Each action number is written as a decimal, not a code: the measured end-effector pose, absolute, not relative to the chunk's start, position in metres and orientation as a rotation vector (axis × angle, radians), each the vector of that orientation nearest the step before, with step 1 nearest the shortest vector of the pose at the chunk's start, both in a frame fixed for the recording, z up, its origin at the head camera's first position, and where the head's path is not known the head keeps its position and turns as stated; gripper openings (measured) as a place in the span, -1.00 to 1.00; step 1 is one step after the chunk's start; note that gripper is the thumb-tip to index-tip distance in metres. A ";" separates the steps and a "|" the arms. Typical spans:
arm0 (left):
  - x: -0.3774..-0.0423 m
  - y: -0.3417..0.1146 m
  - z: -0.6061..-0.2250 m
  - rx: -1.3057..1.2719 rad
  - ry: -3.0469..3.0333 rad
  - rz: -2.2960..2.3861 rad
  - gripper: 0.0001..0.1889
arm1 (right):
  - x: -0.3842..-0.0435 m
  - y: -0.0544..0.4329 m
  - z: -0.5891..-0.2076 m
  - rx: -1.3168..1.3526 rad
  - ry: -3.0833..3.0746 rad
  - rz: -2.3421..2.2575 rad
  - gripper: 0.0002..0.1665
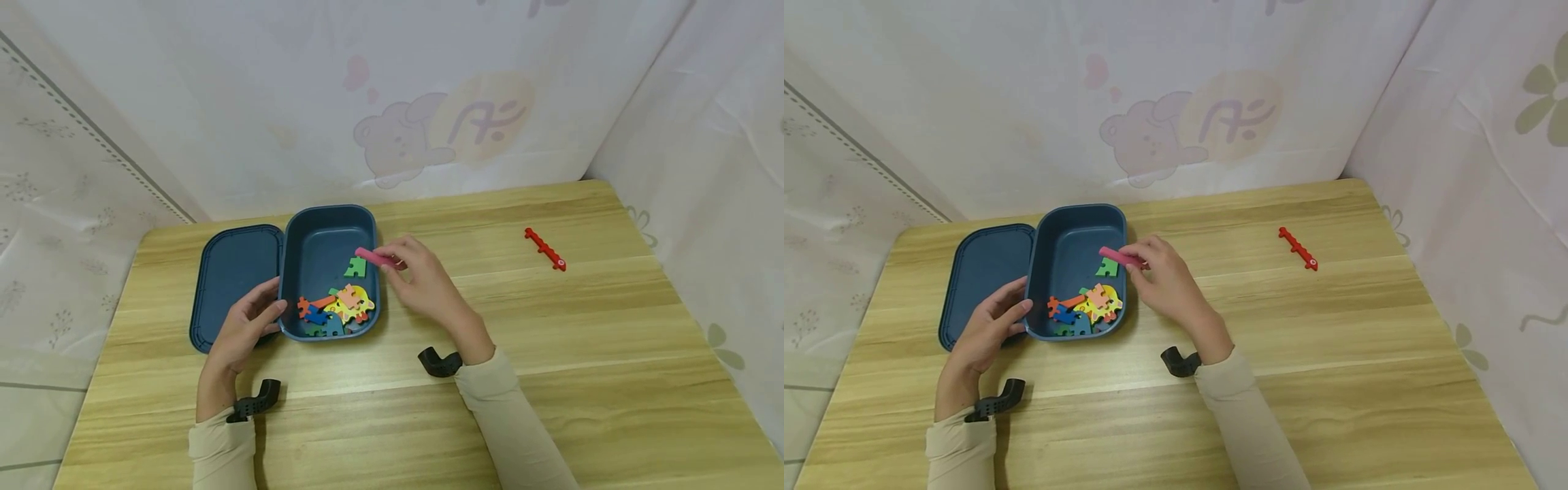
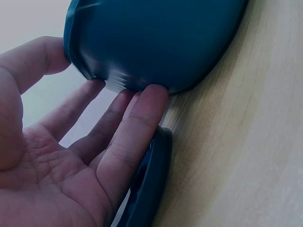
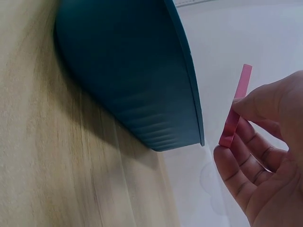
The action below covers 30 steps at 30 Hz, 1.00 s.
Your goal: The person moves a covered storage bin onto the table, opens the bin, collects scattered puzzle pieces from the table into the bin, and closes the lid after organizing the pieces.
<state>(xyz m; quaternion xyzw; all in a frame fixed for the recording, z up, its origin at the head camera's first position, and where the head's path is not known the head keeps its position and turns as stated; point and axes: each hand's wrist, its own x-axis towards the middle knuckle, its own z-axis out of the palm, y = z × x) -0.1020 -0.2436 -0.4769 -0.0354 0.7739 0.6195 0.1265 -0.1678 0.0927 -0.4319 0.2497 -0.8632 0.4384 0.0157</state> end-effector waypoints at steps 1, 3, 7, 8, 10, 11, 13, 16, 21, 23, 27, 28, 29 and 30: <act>-0.102 -0.243 -0.477 -0.101 2.252 1.804 -0.38 | -0.168 0.092 -0.432 0.778 -2.687 1.355 -0.69; -0.103 -0.243 -0.476 -0.096 2.251 1.805 -0.38 | -0.167 0.091 -0.431 0.784 -2.690 1.346 -0.69; -0.103 -0.243 -0.476 -0.098 2.250 1.804 -0.38 | -0.166 0.090 -0.431 0.777 -2.714 1.331 -0.69; -0.103 -0.243 -0.476 -0.099 2.249 1.804 -0.38 | -0.166 0.090 -0.431 0.776 -2.717 1.330 -0.68; -0.102 -0.243 -0.476 -0.101 2.248 1.805 -0.37 | -0.166 0.089 -0.432 0.771 -2.725 1.323 -0.68; -0.102 -0.243 -0.476 -0.102 2.248 1.806 -0.37 | -0.166 0.089 -0.432 0.772 -2.726 1.320 -0.68; -0.102 -0.243 -0.475 -0.106 2.246 1.807 -0.37 | -0.165 0.089 -0.432 0.779 -2.726 1.313 -0.67; -0.101 -0.243 -0.476 -0.107 2.248 1.805 -0.36 | -0.165 0.088 -0.432 0.787 -2.726 1.308 -0.66; -0.101 -0.243 -0.476 -0.103 2.251 1.804 -0.36 | -0.164 0.086 -0.433 0.800 -2.723 1.313 -0.65; -0.101 -0.244 -0.476 -0.102 2.251 1.805 -0.36 | -0.164 0.085 -0.434 0.812 -2.715 1.316 -0.64; -0.101 -0.244 -0.476 -0.103 2.249 1.804 -0.36 | -0.163 0.082 -0.436 0.846 -2.699 1.304 -0.61; -0.101 -0.244 -0.476 -0.104 2.248 1.803 -0.36 | -0.163 0.082 -0.436 0.853 -2.697 1.300 -0.59; -0.101 -0.244 -0.476 -0.105 2.248 1.802 -0.36 | -0.163 0.081 -0.436 0.857 -2.698 1.297 -0.58; -0.101 -0.244 -0.476 -0.107 2.248 1.801 -0.36 | -0.163 0.081 -0.436 0.859 -2.699 1.293 -0.56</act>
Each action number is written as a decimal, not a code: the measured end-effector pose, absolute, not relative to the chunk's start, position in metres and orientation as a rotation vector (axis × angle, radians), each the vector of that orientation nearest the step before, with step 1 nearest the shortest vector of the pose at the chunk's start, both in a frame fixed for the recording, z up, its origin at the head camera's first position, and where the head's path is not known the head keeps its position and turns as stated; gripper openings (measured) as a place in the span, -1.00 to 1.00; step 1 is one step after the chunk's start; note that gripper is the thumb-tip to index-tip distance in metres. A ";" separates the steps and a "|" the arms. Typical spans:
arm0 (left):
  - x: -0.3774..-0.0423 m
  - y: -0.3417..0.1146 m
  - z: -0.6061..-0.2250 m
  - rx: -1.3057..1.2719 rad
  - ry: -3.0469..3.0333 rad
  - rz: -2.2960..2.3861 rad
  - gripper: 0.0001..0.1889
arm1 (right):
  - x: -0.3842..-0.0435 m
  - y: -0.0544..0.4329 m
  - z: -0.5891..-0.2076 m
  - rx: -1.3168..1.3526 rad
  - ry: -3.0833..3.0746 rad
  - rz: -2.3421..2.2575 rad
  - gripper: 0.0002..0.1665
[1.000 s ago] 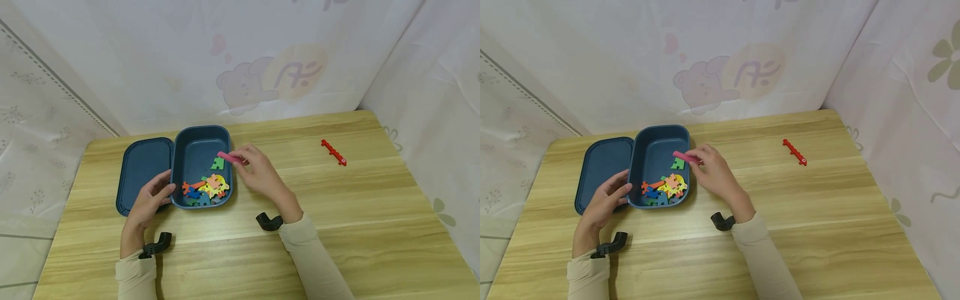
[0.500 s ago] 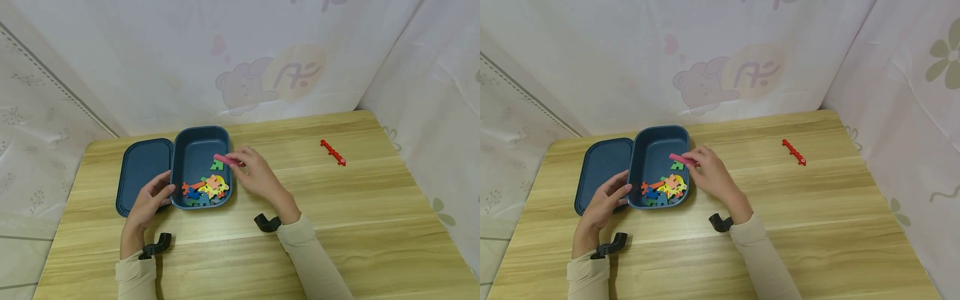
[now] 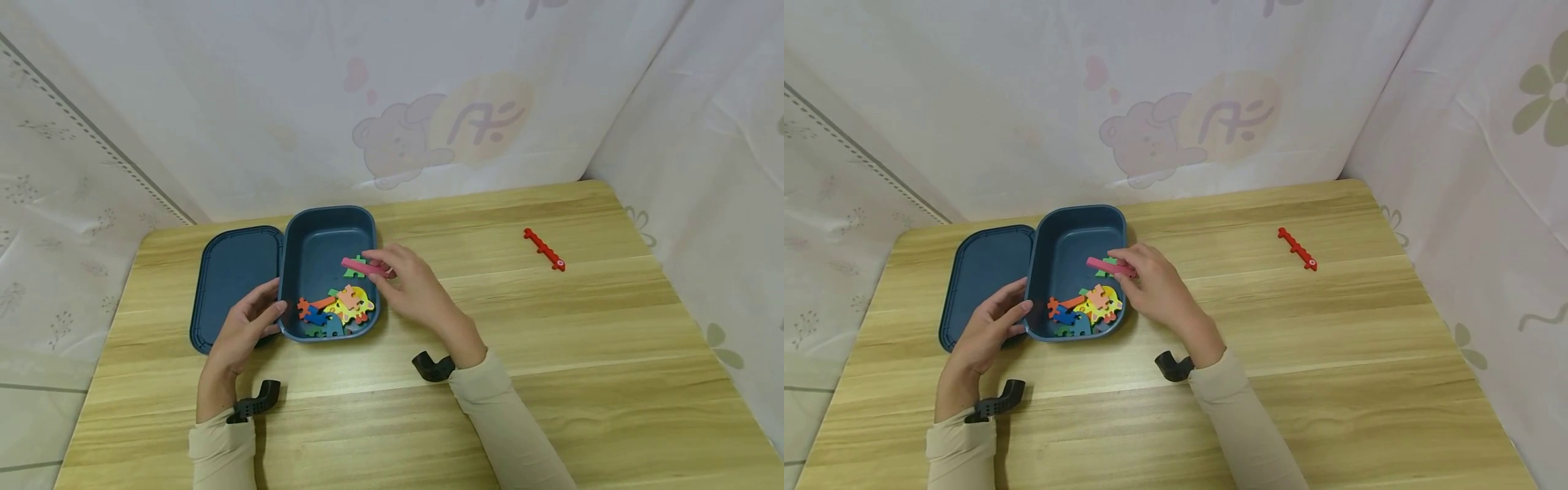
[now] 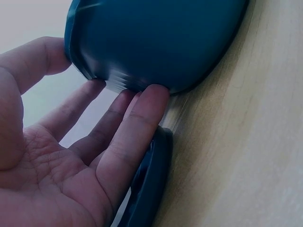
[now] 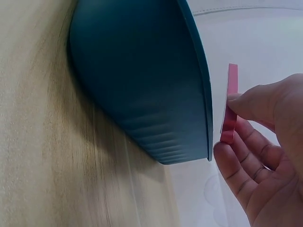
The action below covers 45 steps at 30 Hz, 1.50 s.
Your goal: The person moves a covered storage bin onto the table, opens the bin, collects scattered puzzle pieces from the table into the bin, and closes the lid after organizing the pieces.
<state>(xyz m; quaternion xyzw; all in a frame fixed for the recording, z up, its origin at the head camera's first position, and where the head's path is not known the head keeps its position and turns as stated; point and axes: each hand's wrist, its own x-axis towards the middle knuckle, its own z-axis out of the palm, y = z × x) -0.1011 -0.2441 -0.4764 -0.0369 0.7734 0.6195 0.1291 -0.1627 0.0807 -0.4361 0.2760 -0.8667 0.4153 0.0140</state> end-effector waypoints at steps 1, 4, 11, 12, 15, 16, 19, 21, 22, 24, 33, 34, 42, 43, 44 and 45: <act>-0.101 -0.244 -0.476 -0.109 2.248 1.800 -0.37 | -0.163 0.080 -0.436 0.859 -2.702 1.288 -0.55; -0.101 -0.244 -0.476 -0.116 2.248 1.793 -0.36 | -0.163 0.079 -0.437 0.854 -2.707 1.293 -0.54; -0.101 -0.243 -0.476 -0.129 2.250 1.779 -0.35 | -0.160 0.077 -0.436 0.853 -2.721 1.275 -0.54; -0.101 -0.243 -0.476 -0.127 2.250 1.780 -0.35 | -0.160 0.076 -0.436 0.856 -2.719 1.274 -0.55; -0.101 -0.243 -0.476 -0.118 2.254 1.782 -0.35 | -0.159 0.074 -0.436 0.868 -2.709 1.285 -0.60; -0.101 -0.243 -0.476 -0.116 2.255 1.783 -0.36 | -0.158 0.074 -0.436 0.872 -2.708 1.282 -0.62; -0.100 -0.243 -0.476 -0.113 2.255 1.785 -0.36 | -0.157 0.072 -0.438 0.885 -2.705 1.269 -0.71; -0.101 -0.243 -0.476 -0.112 2.254 1.787 -0.36 | -0.157 0.072 -0.439 0.895 -2.701 1.255 -0.76; -0.101 -0.243 -0.476 -0.112 2.253 1.789 -0.36 | -0.157 0.071 -0.439 0.897 -2.699 1.252 -0.77; -0.101 -0.243 -0.476 -0.111 2.251 1.791 -0.36 | -0.158 0.071 -0.439 0.895 -2.701 1.255 -0.77; -0.101 -0.244 -0.477 -0.105 2.243 1.805 -0.36 | -0.157 0.073 -0.437 0.859 -2.701 1.284 -0.73; -0.101 -0.244 -0.477 -0.105 2.244 1.803 -0.35 | -0.158 0.074 -0.437 0.857 -2.700 1.288 -0.73; -0.102 -0.244 -0.478 -0.103 2.240 1.809 -0.36 | -0.159 0.077 -0.437 0.824 -2.693 1.335 -0.75; -0.102 -0.244 -0.478 -0.103 2.239 1.810 -0.36 | -0.160 0.077 -0.437 0.824 -2.690 1.339 -0.74; -0.101 -0.244 -0.478 -0.103 2.240 1.810 -0.35 | -0.160 0.078 -0.437 0.825 -2.686 1.344 -0.74; -0.101 -0.244 -0.478 -0.104 2.241 1.809 -0.35 | -0.160 0.078 -0.437 0.826 -2.682 1.347 -0.74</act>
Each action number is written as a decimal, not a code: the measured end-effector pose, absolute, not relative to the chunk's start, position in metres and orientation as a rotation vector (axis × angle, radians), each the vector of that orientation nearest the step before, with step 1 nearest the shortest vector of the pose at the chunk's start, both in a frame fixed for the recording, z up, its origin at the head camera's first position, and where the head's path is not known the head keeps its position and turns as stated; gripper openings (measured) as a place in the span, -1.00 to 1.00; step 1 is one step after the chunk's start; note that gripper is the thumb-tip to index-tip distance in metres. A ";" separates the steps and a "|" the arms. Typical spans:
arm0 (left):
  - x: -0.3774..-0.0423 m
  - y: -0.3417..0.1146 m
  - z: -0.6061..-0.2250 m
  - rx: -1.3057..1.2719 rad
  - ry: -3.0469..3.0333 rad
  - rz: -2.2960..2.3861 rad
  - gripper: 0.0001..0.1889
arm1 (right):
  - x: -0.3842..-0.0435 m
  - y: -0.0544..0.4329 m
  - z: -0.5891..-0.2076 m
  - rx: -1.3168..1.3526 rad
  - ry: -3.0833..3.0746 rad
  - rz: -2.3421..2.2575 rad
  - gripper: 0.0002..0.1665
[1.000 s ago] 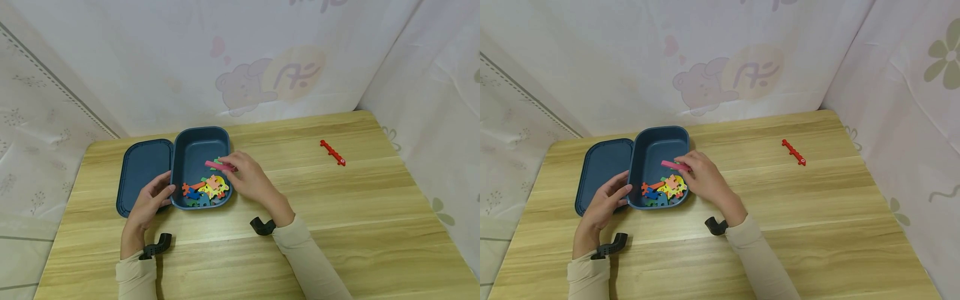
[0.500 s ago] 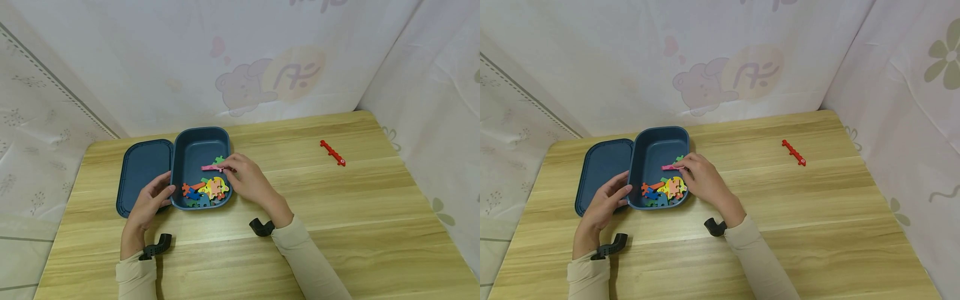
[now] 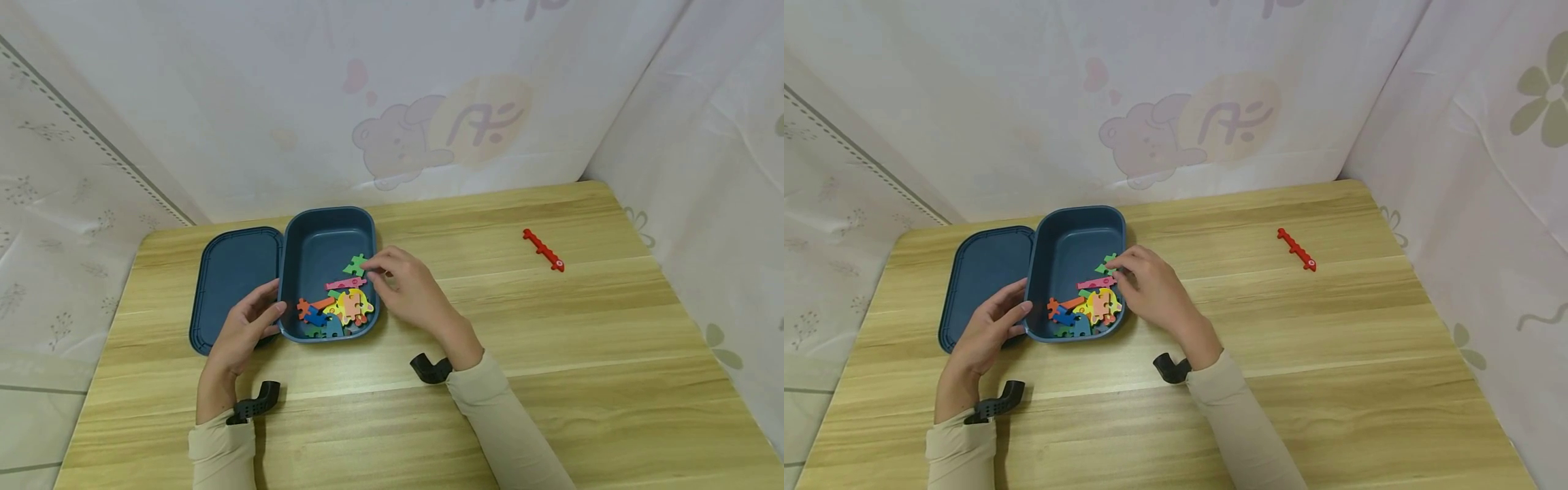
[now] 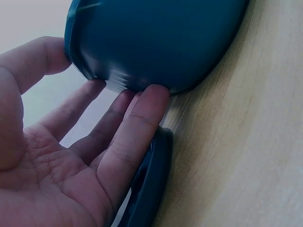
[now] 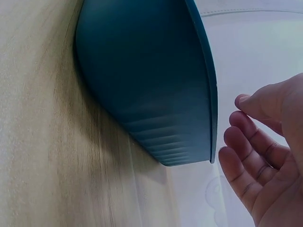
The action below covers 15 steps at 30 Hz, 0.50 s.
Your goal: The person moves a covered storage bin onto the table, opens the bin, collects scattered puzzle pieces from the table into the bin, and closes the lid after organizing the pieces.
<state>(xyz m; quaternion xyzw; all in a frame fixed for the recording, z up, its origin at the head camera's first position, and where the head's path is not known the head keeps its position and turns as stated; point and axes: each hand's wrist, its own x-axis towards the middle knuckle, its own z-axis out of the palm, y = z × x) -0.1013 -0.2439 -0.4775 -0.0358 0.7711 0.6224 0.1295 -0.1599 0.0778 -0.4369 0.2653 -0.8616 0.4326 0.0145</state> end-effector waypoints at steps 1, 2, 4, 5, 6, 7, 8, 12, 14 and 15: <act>-0.101 -0.244 -0.477 -0.104 2.242 1.807 -0.35 | -0.160 0.078 -0.437 0.826 -2.678 1.348 -0.74; -0.101 -0.244 -0.477 -0.104 2.243 1.806 -0.35 | -0.160 0.078 -0.437 0.826 -2.675 1.345 -0.74; -0.101 -0.244 -0.477 -0.104 2.243 1.806 -0.35 | -0.160 0.079 -0.436 0.824 -2.670 1.335 -0.74; -0.101 -0.244 -0.477 -0.104 2.243 1.807 -0.35 | -0.160 0.080 -0.436 0.820 -2.671 1.322 -0.75; -0.101 -0.244 -0.477 -0.105 2.243 1.808 -0.36 | -0.160 0.080 -0.435 0.814 -2.676 1.304 -0.75; -0.101 -0.244 -0.476 -0.106 2.243 1.808 -0.36 | -0.160 0.081 -0.434 0.805 -2.682 1.282 -0.75; -0.101 -0.244 -0.476 -0.107 2.244 1.808 -0.36 | -0.160 0.082 -0.433 0.796 -2.690 1.262 -0.75; -0.100 -0.244 -0.475 -0.113 2.247 1.804 -0.36 | -0.161 0.086 -0.430 0.755 -2.716 1.202 -0.74; -0.101 -0.244 -0.475 -0.115 2.248 1.799 -0.36 | -0.161 0.089 -0.429 0.743 -2.715 1.195 -0.75; -0.101 -0.244 -0.475 -0.115 2.250 1.796 -0.36 | -0.161 0.090 -0.428 0.738 -2.710 1.198 -0.75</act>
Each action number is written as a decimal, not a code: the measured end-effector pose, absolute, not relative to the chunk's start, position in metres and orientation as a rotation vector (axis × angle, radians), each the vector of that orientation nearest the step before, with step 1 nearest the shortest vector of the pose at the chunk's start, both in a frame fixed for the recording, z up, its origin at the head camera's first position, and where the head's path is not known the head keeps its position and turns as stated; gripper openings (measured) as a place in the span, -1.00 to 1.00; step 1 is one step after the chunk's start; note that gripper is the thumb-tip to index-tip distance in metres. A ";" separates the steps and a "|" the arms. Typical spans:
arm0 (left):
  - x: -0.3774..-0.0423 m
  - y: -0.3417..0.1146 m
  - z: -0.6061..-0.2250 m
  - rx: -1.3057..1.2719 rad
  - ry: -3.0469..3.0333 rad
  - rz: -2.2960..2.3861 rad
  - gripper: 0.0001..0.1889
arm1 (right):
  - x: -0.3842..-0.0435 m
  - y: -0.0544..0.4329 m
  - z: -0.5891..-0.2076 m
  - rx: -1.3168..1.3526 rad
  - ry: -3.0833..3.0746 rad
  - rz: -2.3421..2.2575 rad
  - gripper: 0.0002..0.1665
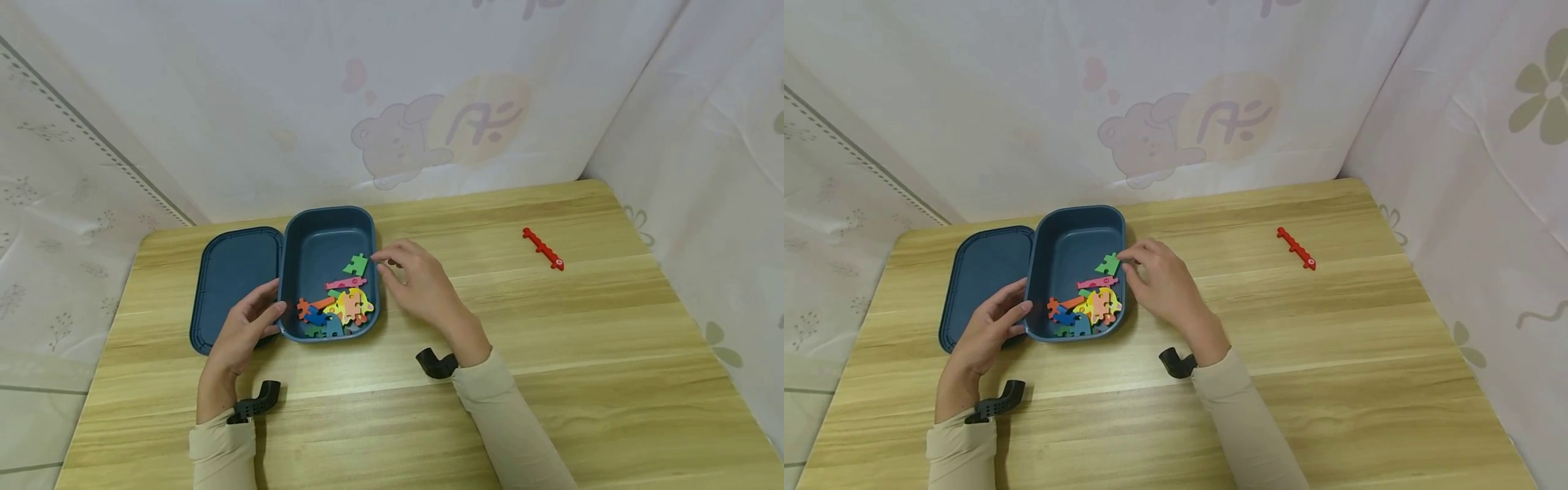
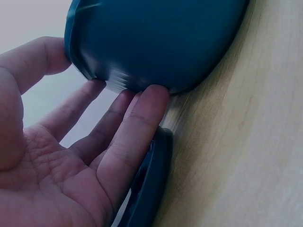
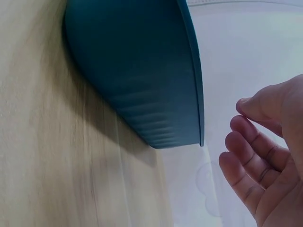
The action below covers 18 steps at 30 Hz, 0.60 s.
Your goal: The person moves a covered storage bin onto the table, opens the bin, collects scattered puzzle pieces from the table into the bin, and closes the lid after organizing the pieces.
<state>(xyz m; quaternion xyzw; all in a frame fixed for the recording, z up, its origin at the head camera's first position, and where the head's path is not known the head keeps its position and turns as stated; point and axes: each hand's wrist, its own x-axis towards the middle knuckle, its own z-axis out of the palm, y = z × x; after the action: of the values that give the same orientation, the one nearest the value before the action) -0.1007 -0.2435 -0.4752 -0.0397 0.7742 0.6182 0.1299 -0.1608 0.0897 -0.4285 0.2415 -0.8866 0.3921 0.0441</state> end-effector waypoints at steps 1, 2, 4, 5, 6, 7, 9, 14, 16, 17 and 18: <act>-0.101 -0.243 -0.475 -0.115 2.251 1.794 -0.35 | -0.161 0.091 -0.428 0.737 -2.702 1.203 -0.75; -0.101 -0.243 -0.475 -0.115 2.250 1.793 -0.35 | -0.161 0.092 -0.429 0.737 -2.694 1.208 -0.75; -0.101 -0.243 -0.476 -0.113 2.250 1.791 -0.35 | -0.162 0.093 -0.429 0.736 -2.681 1.213 -0.75; -0.101 -0.243 -0.476 -0.112 2.250 1.792 -0.36 | -0.163 0.094 -0.429 0.737 -2.676 1.214 -0.75; -0.101 -0.243 -0.476 -0.110 2.249 1.792 -0.35 | -0.163 0.094 -0.430 0.738 -2.672 1.211 -0.75; -0.101 -0.244 -0.476 -0.109 2.247 1.794 -0.35 | -0.163 0.094 -0.430 0.738 -2.672 1.203 -0.75; -0.101 -0.244 -0.476 -0.107 2.244 1.796 -0.36 | -0.164 0.095 -0.430 0.735 -2.675 1.181 -0.75; -0.101 -0.244 -0.476 -0.109 2.243 1.800 -0.35 | -0.164 0.095 -0.430 0.722 -2.692 1.137 -0.76; -0.101 -0.243 -0.475 -0.112 2.242 1.800 -0.35 | -0.164 0.096 -0.430 0.712 -2.700 1.130 -0.76; -0.101 -0.244 -0.475 -0.113 2.242 1.799 -0.35 | -0.164 0.096 -0.429 0.704 -2.704 1.125 -0.76; -0.101 -0.243 -0.475 -0.114 2.240 1.800 -0.35 | -0.164 0.096 -0.429 0.696 -2.708 1.122 -0.76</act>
<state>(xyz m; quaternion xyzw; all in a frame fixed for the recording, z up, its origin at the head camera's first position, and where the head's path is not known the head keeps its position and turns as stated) -0.1009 -0.2435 -0.4752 -0.0393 0.7721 0.6203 0.1326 -0.1643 0.0961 -0.4287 0.2307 -0.8970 0.3716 0.0644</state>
